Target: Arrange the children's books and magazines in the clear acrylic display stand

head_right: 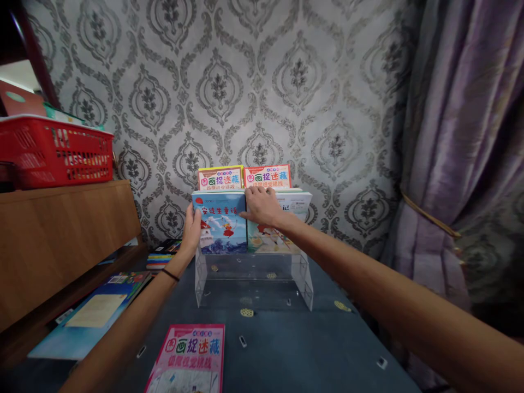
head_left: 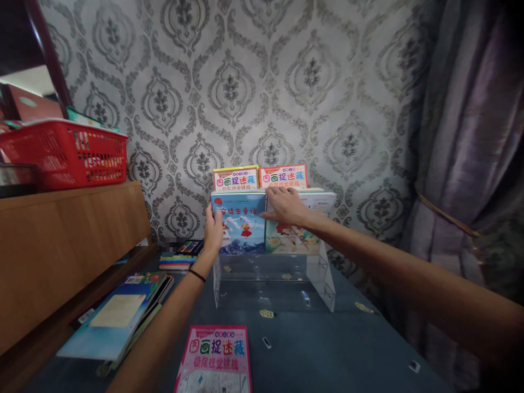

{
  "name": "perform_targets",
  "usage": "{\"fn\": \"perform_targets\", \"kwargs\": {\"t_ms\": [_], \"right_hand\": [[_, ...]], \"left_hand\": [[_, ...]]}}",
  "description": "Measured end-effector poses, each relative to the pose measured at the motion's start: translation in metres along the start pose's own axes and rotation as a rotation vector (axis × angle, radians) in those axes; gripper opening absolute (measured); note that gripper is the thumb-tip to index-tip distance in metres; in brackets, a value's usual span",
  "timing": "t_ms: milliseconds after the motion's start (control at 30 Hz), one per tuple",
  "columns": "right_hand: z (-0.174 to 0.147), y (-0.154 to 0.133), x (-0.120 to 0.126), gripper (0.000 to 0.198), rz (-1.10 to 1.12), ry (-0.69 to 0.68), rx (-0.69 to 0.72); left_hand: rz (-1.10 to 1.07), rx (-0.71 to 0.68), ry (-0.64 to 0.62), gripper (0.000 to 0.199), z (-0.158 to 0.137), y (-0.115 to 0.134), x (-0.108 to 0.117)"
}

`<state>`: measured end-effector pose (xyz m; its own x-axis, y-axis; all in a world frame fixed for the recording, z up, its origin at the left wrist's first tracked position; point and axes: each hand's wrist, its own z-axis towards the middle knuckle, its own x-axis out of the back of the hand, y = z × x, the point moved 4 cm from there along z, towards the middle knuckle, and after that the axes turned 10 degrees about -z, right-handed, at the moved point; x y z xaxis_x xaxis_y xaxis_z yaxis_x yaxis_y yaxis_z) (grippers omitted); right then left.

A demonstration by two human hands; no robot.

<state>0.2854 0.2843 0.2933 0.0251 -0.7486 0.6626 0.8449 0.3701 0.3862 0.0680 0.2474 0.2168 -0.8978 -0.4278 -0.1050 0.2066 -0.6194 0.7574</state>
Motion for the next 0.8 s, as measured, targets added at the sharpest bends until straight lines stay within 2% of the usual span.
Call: {"fn": "perform_targets", "kwargs": {"t_ms": [200, 367, 500, 567, 667, 733, 800], "right_hand": [[0.001, 0.003, -0.005, 0.056, 0.014, 0.036, 0.021], [0.001, 0.004, -0.005, 0.054, 0.026, -0.024, 0.036], [-0.006, 0.004, 0.000, 0.066, 0.071, 0.014, 0.018], [-0.019, 0.003, 0.004, 0.072, 0.113, 0.111, -0.012], [-0.052, -0.001, 0.004, 0.065, 0.194, 0.247, -0.066], [-0.082, -0.009, -0.007, 0.056, 0.254, 0.270, -0.076], [-0.115, -0.022, -0.028, 0.048, 0.318, 0.240, -0.063]], "left_hand": [[-0.005, -0.026, -0.019, 0.046, 0.003, -0.005, 0.004], [-0.070, -0.062, -0.103, 0.050, 0.001, -0.008, 0.008], [-0.039, -0.041, -0.140, 0.053, -0.013, -0.018, 0.015], [-0.028, -0.009, -0.157, 0.055, -0.022, -0.027, 0.020], [-0.007, 0.032, -0.186, 0.058, -0.039, -0.039, 0.031], [0.017, 0.042, -0.211, 0.059, -0.053, -0.045, 0.040], [0.039, 0.049, -0.243, 0.059, -0.072, -0.051, 0.050]]}}
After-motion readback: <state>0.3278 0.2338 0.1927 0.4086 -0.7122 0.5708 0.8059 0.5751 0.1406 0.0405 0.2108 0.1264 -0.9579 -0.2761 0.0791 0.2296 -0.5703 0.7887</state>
